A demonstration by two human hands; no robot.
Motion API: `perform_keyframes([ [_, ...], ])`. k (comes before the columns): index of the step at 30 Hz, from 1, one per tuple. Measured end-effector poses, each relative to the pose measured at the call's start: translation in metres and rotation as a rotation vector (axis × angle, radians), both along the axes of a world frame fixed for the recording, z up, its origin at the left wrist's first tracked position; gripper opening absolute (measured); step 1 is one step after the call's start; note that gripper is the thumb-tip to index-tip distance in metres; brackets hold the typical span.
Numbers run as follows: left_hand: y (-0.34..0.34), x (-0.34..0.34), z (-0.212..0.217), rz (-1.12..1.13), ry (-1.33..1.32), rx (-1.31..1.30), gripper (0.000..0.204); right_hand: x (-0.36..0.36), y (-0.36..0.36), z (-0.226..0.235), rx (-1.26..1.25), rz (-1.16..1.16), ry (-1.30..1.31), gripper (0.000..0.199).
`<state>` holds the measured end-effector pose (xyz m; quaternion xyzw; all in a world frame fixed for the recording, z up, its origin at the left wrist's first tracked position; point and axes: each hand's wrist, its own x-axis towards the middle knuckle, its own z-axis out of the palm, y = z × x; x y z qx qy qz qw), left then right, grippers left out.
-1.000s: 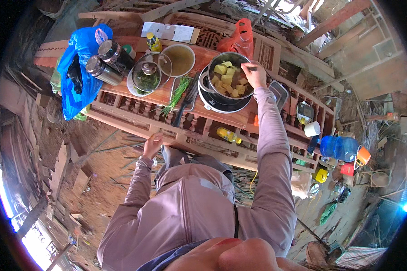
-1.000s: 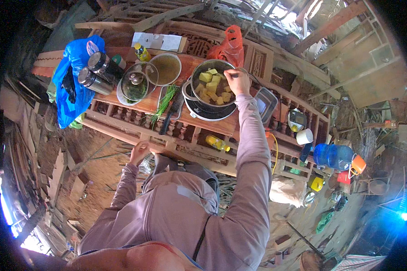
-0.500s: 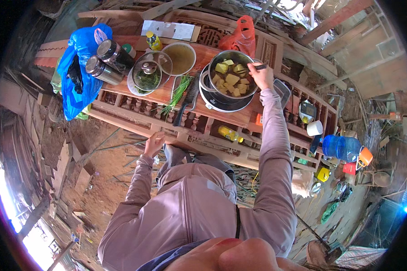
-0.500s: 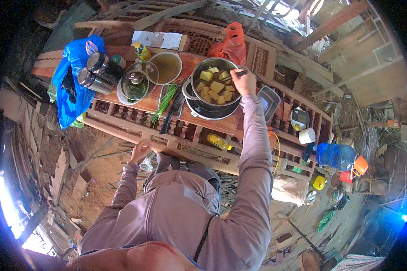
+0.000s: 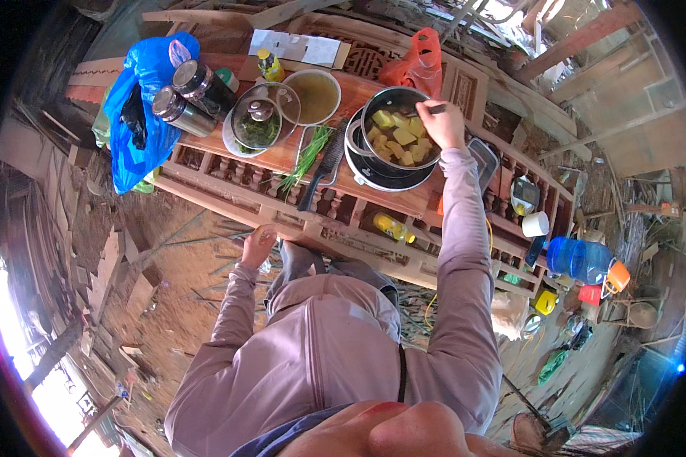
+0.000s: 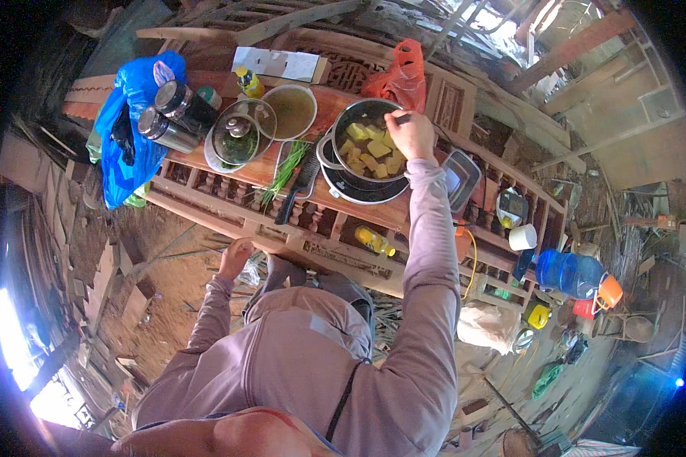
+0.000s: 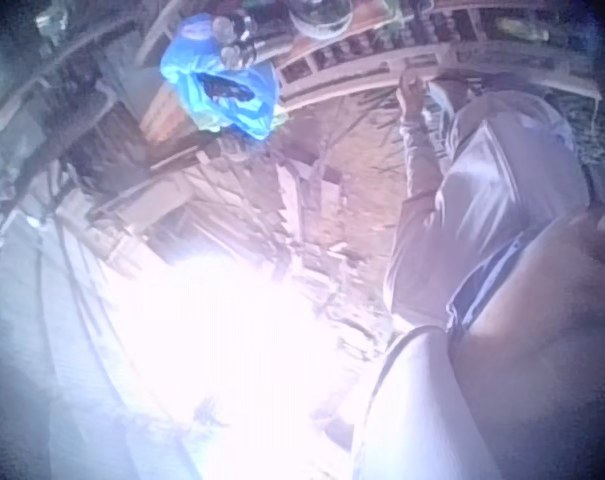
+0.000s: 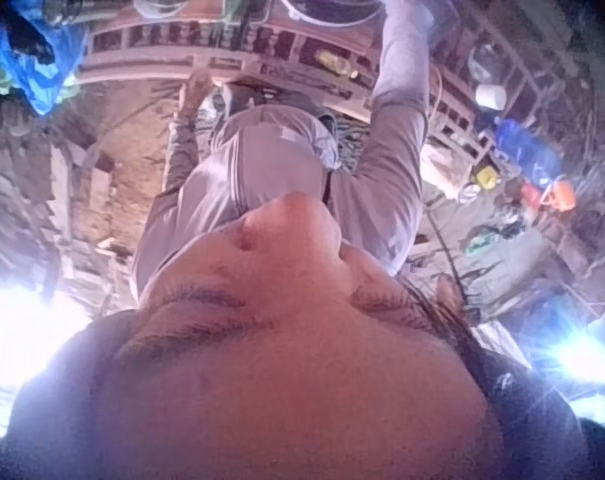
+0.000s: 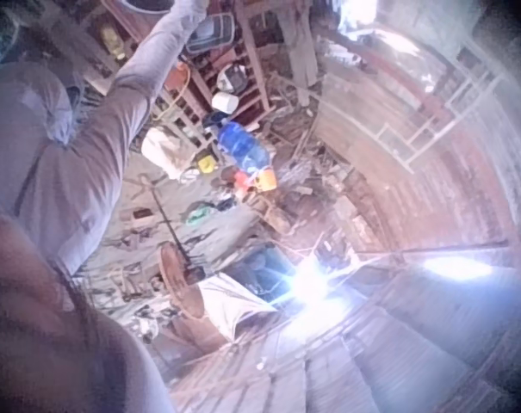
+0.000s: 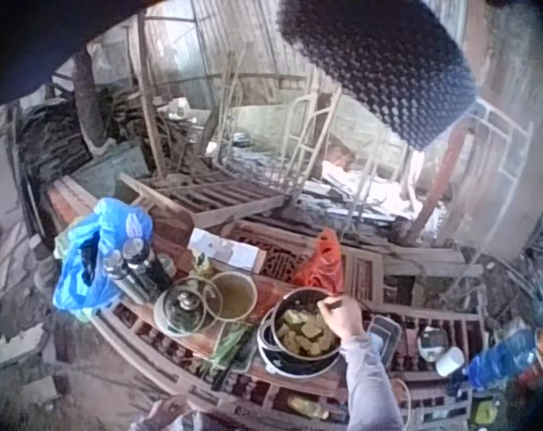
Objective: The person retrieves green onions and a packaged yellow block from a scooter storage compartment, then walks to a cooking station. They place the green onions on a table, open the package, and add the yellow block to a pot on a portable stove. The person stirs the pot and adds seasoning from a shaker.
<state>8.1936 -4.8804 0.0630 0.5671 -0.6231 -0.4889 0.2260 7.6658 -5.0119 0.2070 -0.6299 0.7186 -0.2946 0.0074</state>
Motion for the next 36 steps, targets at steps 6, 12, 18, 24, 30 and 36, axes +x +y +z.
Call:
perform_keyframes([
  [6, 0.006, 0.010, -0.012, -0.003, -0.103, 0.088, 0.032, 0.020, 0.006, 0.017, -0.092, -0.122, -0.074, 0.029],
  [12, -0.004, -0.005, 0.016, -0.050, -0.132, 0.003, 0.033, 0.034, -0.007, -0.036, -0.017, -0.177, -0.381, 0.032],
  [18, -0.003, 0.010, -0.006, 0.001, 0.005, 0.015, 0.033, 0.031, 0.001, -0.018, 0.073, -0.107, -0.251, 0.033],
  [24, 0.008, 0.020, -0.015, -0.003, -0.165, 0.033, 0.034, 0.045, 0.022, 0.016, -0.056, -0.008, -0.253, 0.034],
  [30, 0.011, 0.014, 0.006, 0.028, -0.148, 0.078, 0.037, 0.041, 0.050, 0.019, -0.029, -0.231, -0.071, 0.030],
  [36, 0.013, 0.012, 0.005, 0.056, -0.137, 0.118, 0.035, 0.042, 0.073, 0.019, 0.079, -0.030, -0.579, 0.028],
])
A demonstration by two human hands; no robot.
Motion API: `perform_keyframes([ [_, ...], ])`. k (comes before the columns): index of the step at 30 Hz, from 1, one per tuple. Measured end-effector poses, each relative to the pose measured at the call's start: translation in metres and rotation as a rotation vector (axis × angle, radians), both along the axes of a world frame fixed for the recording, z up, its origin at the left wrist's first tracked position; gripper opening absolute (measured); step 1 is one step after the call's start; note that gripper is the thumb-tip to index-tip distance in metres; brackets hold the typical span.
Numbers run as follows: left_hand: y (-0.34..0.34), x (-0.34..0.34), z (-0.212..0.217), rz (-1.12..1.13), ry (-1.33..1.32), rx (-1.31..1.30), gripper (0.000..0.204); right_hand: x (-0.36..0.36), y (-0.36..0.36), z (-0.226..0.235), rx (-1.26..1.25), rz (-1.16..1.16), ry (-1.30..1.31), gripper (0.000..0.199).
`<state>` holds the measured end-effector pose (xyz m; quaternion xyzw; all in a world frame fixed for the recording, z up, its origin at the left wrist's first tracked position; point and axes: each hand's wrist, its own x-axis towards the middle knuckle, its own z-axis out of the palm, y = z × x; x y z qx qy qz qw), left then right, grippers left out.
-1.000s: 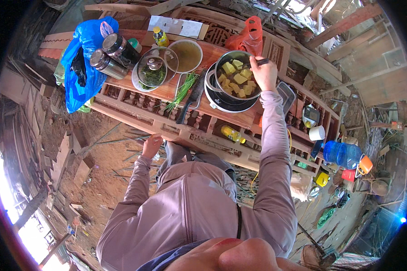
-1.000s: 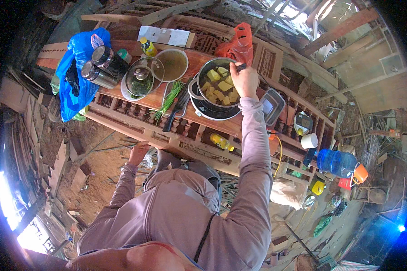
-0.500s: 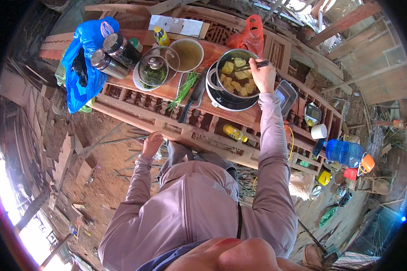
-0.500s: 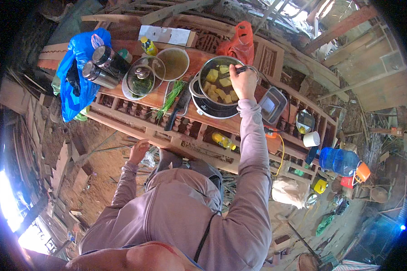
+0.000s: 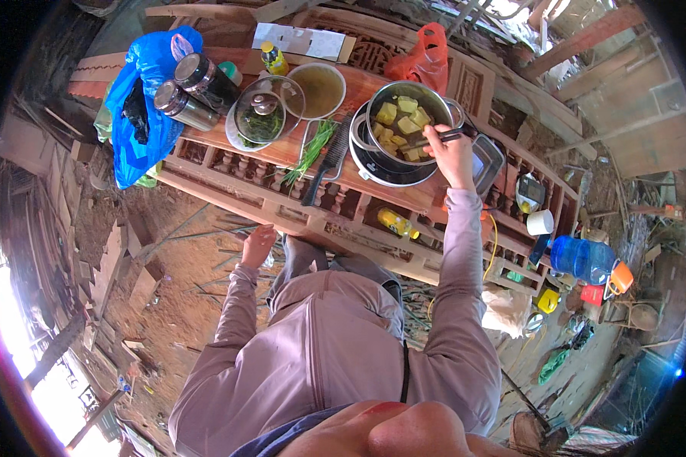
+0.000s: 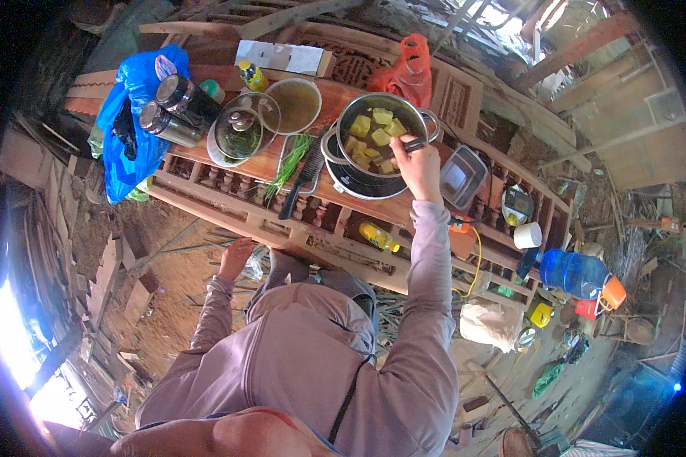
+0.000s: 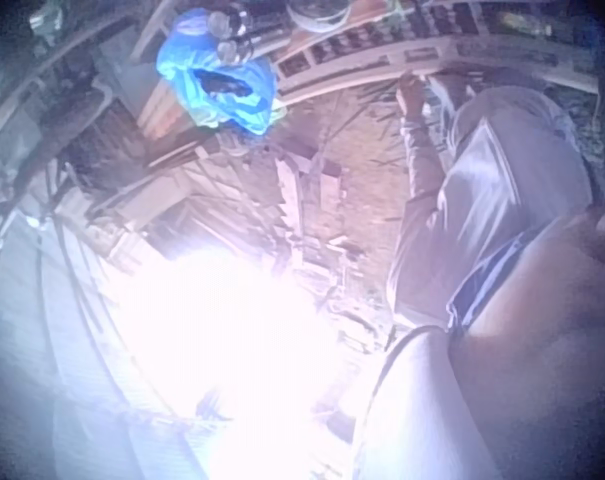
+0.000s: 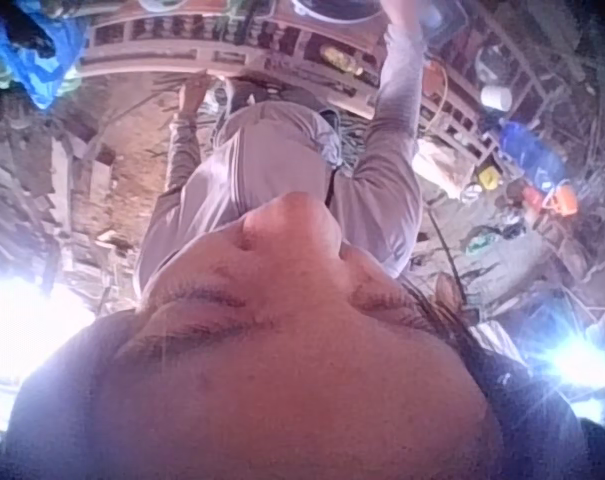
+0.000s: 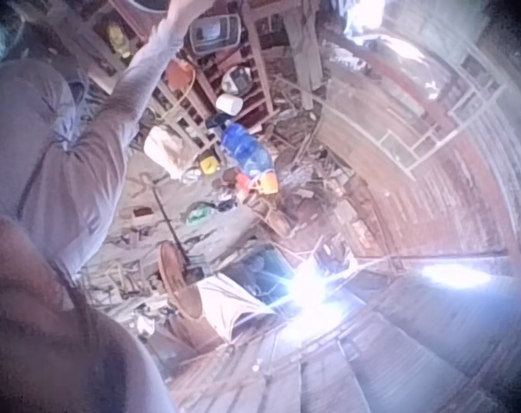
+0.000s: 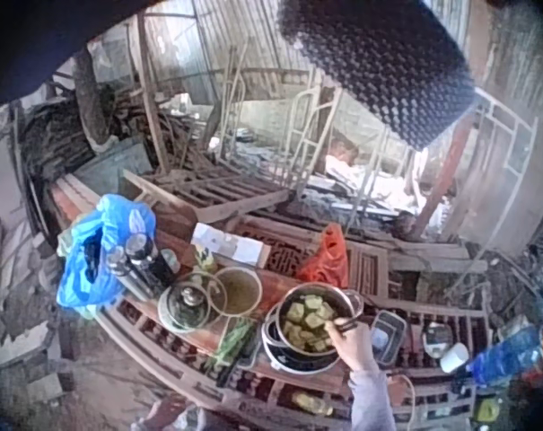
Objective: The person retrieves green onions and a packaged yellow block from a scooter storage compartment, then walks to a cooking station. They place the green onions on a table, open the package, and add the yellow block to a pot on a portable stove. The person stirs the pot and adds seasoning from a shaker.
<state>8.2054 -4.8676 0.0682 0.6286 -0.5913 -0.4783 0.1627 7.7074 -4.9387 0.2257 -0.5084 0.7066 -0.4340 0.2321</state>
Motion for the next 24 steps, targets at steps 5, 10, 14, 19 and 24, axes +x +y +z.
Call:
perform_keyframes([
  [5, 0.000, 0.005, -0.010, -0.028, 0.051, -0.029, 0.035, -0.027, -0.008, -0.011, -0.127, -0.207, 0.067, 0.032],
  [10, -0.001, 0.002, -0.008, -0.026, 0.012, -0.036, 0.036, -0.022, 0.001, -0.010, -0.112, -0.285, 0.070, 0.032],
  [14, -0.004, -0.002, -0.001, -0.052, 0.003, -0.048, 0.036, -0.020, 0.000, -0.027, -0.111, -0.292, 0.080, 0.033],
  [19, -0.002, 0.003, -0.015, -0.067, -0.012, -0.035, 0.036, -0.030, -0.011, -0.058, -0.007, -0.058, -0.082, 0.033],
  [24, 0.000, 0.008, -0.023, -0.063, 0.008, -0.051, 0.035, -0.058, -0.017, -0.046, 0.042, -0.091, 0.086, 0.029],
])
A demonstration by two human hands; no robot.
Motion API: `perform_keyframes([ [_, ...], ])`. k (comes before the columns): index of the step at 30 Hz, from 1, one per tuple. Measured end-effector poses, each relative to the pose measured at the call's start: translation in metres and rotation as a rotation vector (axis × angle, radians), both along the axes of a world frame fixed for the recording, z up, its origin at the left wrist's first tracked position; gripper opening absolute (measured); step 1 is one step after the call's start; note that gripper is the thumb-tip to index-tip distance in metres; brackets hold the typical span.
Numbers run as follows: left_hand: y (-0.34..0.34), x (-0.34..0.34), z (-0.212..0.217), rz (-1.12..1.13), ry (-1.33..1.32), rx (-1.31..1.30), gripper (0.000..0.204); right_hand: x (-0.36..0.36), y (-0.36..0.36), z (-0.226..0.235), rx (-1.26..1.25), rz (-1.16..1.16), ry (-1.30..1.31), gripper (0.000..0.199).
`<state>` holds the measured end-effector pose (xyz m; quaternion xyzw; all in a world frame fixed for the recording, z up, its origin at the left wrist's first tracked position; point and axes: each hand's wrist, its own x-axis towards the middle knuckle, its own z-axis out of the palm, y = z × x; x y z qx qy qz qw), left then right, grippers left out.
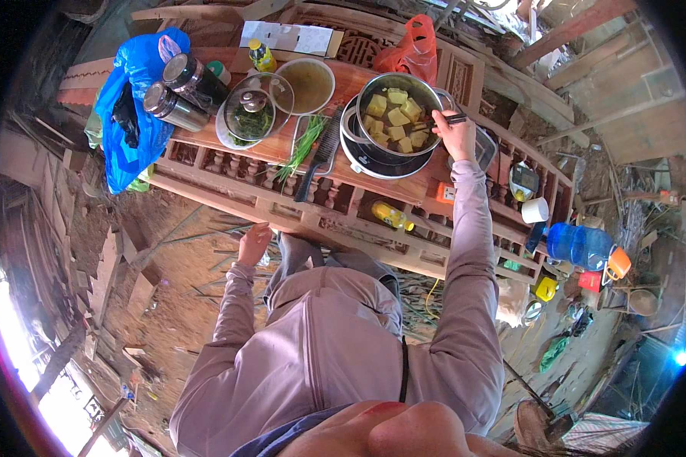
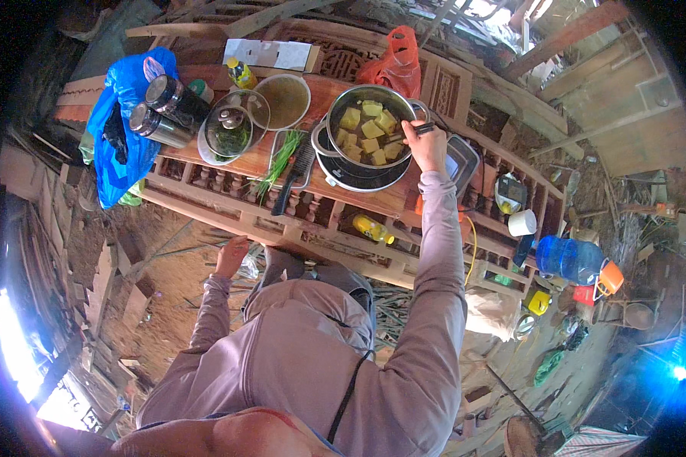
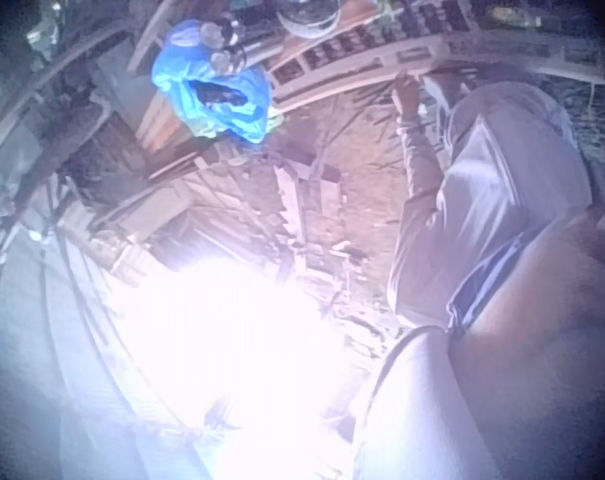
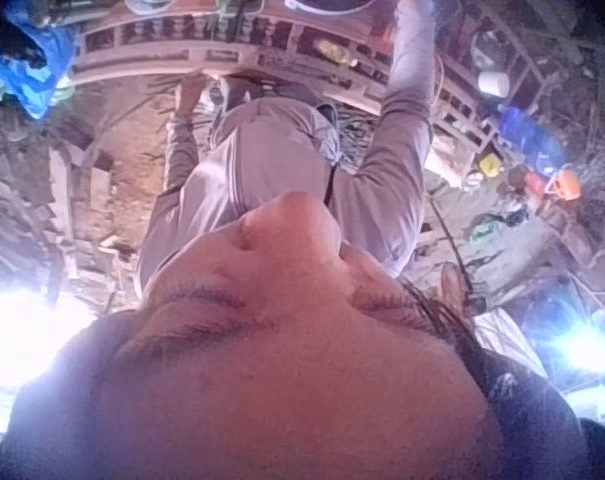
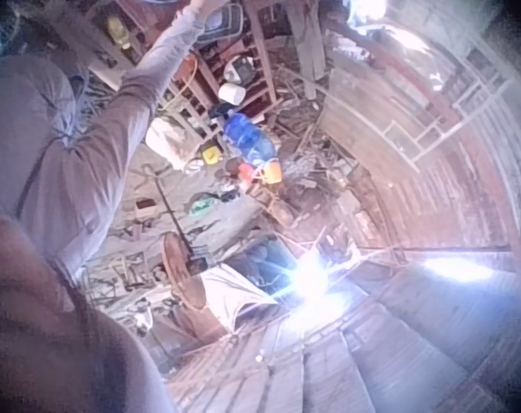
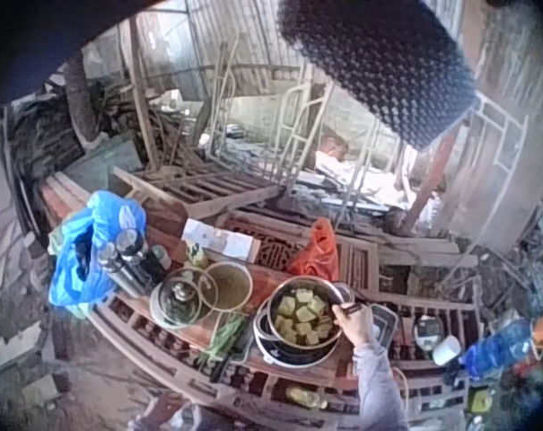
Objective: The person retrieves green onions and a packaged yellow block from a scooter storage compartment, then walks to a cooking station. They place the green onions on a table, open the package, and add the yellow block to a pot on a portable stove. The person stirs the pot and adds seasoning from a shaker.
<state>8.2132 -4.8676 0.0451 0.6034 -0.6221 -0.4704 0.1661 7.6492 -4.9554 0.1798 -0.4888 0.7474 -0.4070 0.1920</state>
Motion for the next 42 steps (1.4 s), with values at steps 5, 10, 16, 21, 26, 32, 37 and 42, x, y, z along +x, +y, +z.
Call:
perform_keyframes([
  [5, 0.012, 0.007, 0.001, -0.010, 0.022, -0.075, 0.034, 0.017, 0.007, 0.046, 0.021, -0.003, 0.250, 0.030],
  [10, 0.014, 0.008, 0.004, 0.019, -0.012, 0.002, 0.033, 0.007, 0.015, 0.026, 0.117, -0.127, 0.378, 0.036],
  [16, 0.018, 0.007, 0.002, 0.024, 0.043, 0.012, 0.035, 0.056, 0.018, 0.012, 0.054, -0.011, -0.361, 0.033],
  [21, 0.008, 0.003, 0.022, -0.022, -0.049, 0.052, 0.036, 0.043, 0.016, 0.064, -0.001, -0.018, 0.081, 0.034],
  [26, -0.001, 0.005, 0.017, -0.073, -0.030, 0.080, 0.037, 0.051, -0.007, 0.040, -0.113, 0.169, 0.085, 0.029],
  [32, -0.001, 0.012, 0.011, -0.106, -0.044, -0.008, 0.040, 0.051, -0.002, 0.034, 0.001, 0.065, 0.463, 0.026],
  [37, 0.008, 0.017, 0.008, -0.107, -0.062, -0.003, 0.039, 0.077, -0.010, 0.033, -0.209, 0.142, -0.244, 0.030],
  [42, 0.004, 0.003, 0.021, -0.111, -0.082, 0.044, 0.040, 0.061, -0.008, 0.016, -0.057, -0.001, 0.035, 0.036],
])
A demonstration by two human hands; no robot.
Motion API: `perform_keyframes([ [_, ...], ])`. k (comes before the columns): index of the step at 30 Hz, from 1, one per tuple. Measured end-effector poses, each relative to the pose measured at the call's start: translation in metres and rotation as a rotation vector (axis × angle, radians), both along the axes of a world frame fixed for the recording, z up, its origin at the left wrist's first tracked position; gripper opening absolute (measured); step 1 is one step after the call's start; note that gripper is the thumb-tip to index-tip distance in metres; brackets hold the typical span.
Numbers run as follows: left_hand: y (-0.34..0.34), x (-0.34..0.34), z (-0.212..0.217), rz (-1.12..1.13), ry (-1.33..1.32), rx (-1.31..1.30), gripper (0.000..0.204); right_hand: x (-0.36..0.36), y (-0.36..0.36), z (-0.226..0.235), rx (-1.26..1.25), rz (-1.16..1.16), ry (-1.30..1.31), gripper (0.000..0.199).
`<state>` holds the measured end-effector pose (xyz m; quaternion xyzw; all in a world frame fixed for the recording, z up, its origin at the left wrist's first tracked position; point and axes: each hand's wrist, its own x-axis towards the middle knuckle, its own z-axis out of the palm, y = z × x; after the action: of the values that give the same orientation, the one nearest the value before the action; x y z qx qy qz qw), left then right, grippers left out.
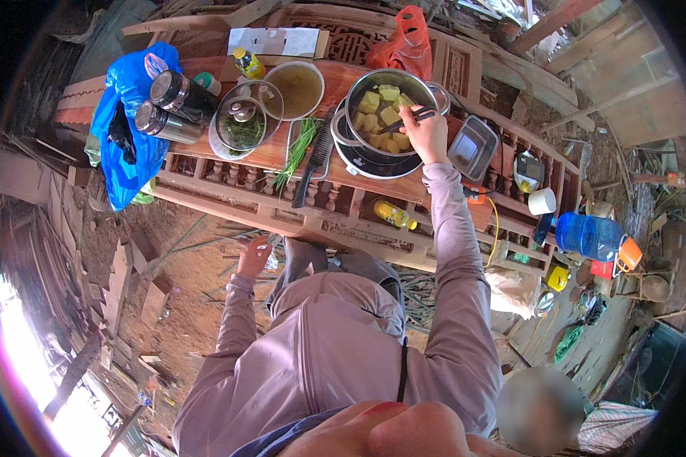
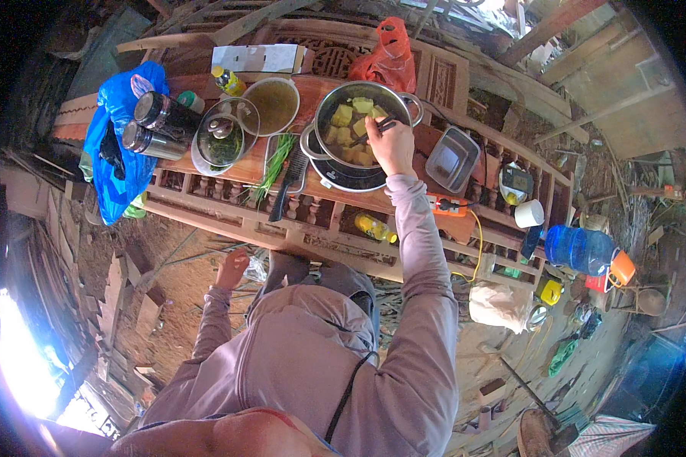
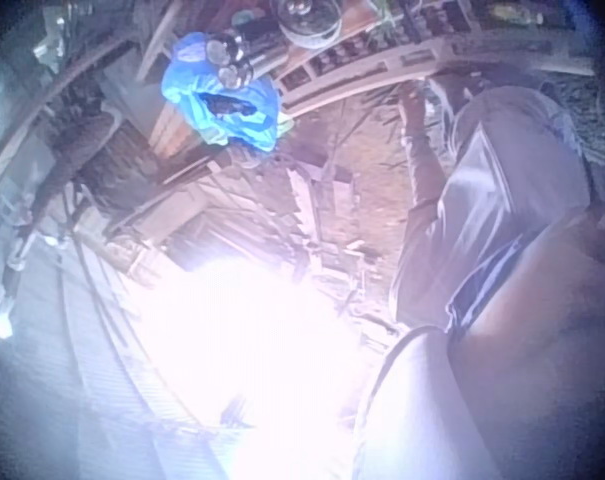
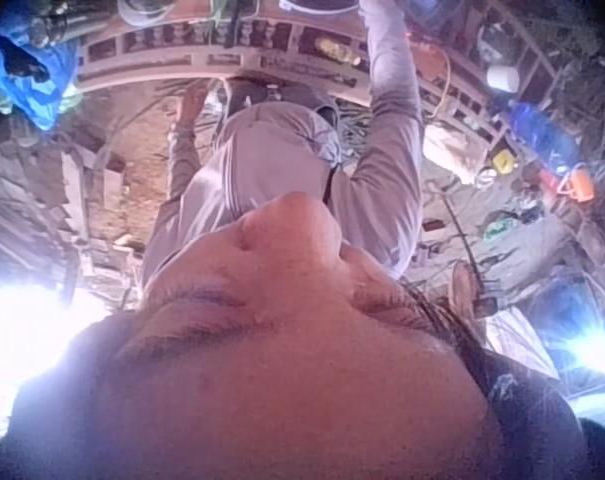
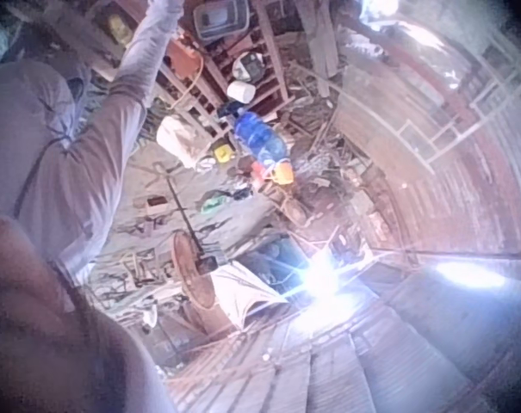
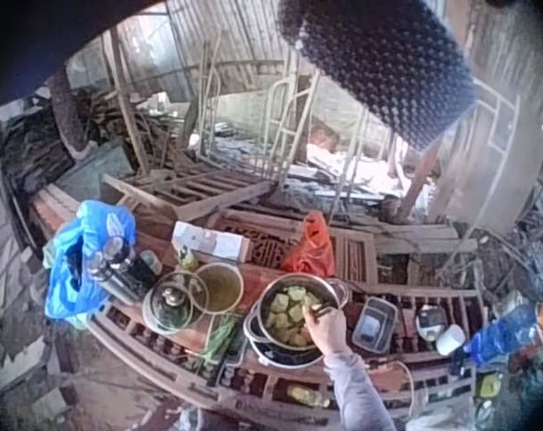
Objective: The person retrieves green onions and a packaged yellow block from a scooter storage compartment, then walks to a cooking station. They place the green onions on a table, open the package, and add the yellow block to a pot on a portable stove. The person stirs the pot and adds seasoning from a shaker.
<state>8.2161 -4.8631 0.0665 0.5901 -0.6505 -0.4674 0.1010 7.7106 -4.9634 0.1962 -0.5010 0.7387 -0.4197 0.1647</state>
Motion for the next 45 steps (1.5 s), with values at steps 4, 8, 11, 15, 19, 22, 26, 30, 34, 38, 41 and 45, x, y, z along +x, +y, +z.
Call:
perform_keyframes([
  [4, -0.002, 0.004, -0.018, -0.023, 0.001, 0.012, 0.042, 0.006, -0.002, 0.007, 0.106, 0.092, 0.062, 0.037],
  [8, -0.003, 0.005, -0.026, -0.012, 0.071, -0.025, 0.044, 0.000, 0.001, 0.022, -0.087, -0.050, -0.050, 0.036],
  [11, -0.004, 0.002, -0.023, -0.044, 0.041, -0.024, 0.044, -0.003, -0.010, 0.001, -0.058, -0.015, 0.205, 0.034],
  [15, -0.006, -0.003, -0.014, -0.036, 0.019, 0.088, 0.043, 0.012, -0.018, -0.030, -0.008, 0.159, -0.189, 0.036],
  [19, -0.004, -0.002, -0.009, -0.039, 0.052, -0.009, 0.042, -0.001, -0.014, 0.009, 0.053, 0.022, -0.009, 0.033],
  [22, 0.002, 0.008, -0.021, -0.041, 0.030, -0.011, 0.042, -0.007, -0.012, 0.026, -0.019, -0.055, 0.137, 0.035],
  [26, 0.005, 0.002, -0.007, -0.012, -0.027, 0.013, 0.042, 0.001, -0.005, 0.027, -0.076, -0.066, 0.232, 0.032],
  [30, 0.007, -0.004, -0.001, 0.048, -0.025, 0.089, 0.043, 0.007, 0.001, 0.023, -0.011, 0.034, -0.190, 0.027],
  [34, 0.002, 0.001, -0.009, -0.009, 0.019, 0.025, 0.044, -0.001, -0.006, 0.005, -0.003, -0.001, -0.309, 0.031],
  [38, -0.001, 0.005, -0.013, -0.017, 0.036, 0.014, 0.043, -0.008, -0.013, 0.001, -0.079, -0.137, -0.293, 0.037],
  [41, 0.000, 0.005, -0.013, -0.022, 0.012, -0.008, 0.042, -0.005, -0.011, 0.014, -0.124, -0.138, -0.358, 0.037],
  [45, 0.005, 0.011, -0.025, -0.023, 0.051, -0.028, 0.042, -0.004, -0.020, 0.003, -0.069, -0.057, -0.040, 0.040],
])
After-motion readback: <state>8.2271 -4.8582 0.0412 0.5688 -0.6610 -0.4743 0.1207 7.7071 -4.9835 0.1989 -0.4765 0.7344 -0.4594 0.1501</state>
